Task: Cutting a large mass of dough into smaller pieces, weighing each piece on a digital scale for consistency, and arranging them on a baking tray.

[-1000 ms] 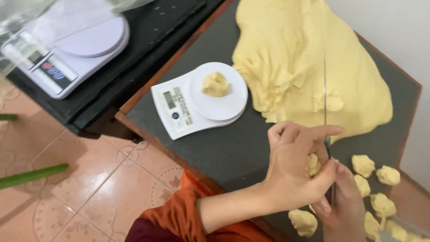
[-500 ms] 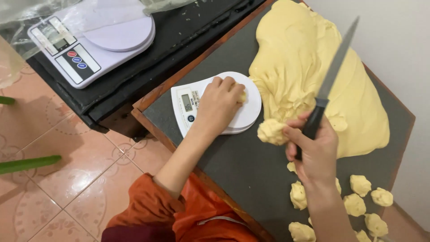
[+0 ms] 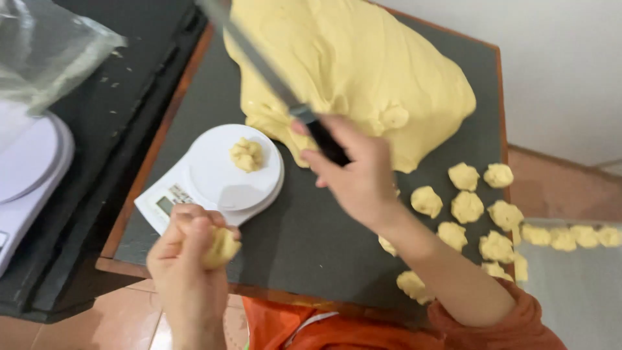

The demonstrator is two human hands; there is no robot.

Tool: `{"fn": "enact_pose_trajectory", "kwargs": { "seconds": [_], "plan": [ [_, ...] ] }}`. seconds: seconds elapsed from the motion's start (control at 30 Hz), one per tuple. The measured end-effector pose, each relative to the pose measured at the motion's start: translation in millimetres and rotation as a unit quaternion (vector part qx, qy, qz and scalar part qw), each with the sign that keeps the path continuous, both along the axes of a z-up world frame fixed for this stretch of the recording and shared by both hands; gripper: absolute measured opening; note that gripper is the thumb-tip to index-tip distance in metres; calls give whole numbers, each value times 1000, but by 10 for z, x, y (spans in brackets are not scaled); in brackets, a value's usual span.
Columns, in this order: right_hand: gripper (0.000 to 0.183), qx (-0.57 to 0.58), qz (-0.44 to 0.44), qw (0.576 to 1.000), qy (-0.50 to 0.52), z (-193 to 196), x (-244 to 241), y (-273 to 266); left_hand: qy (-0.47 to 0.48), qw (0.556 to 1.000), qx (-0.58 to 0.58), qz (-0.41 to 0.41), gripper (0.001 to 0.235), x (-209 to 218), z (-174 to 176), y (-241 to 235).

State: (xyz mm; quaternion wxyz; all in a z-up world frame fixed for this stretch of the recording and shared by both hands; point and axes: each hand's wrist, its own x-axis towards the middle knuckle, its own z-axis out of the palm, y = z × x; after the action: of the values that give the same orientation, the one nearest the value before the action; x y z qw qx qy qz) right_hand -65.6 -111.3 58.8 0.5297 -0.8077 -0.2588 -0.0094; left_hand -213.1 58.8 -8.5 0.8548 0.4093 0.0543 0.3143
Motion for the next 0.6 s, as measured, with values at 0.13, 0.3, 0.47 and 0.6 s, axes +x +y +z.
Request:
{"fn": "enact_pose_trajectory", "kwargs": {
  "seconds": [0.13, 0.3, 0.47, 0.6],
  "plan": [
    [37, 196, -173, 965, -25, 391, -600, -1130, 113, 945, 282, -125, 19, 93, -174, -832],
    [32, 168, -313, 934, -38, 7, -1120, -2025, 46, 765, 638, -75, 59, 427, -437, -1374],
    [48, 32, -311, 932, 183, -671, -1568, -2253, 120, 616, 777, 48, 63, 391, -491, -1344],
    [47, -180, -102, 962, -175, -1017, -1834, -1926, 150, 620, 770, -26, 59, 155, -542, -1361]
  ]
}}
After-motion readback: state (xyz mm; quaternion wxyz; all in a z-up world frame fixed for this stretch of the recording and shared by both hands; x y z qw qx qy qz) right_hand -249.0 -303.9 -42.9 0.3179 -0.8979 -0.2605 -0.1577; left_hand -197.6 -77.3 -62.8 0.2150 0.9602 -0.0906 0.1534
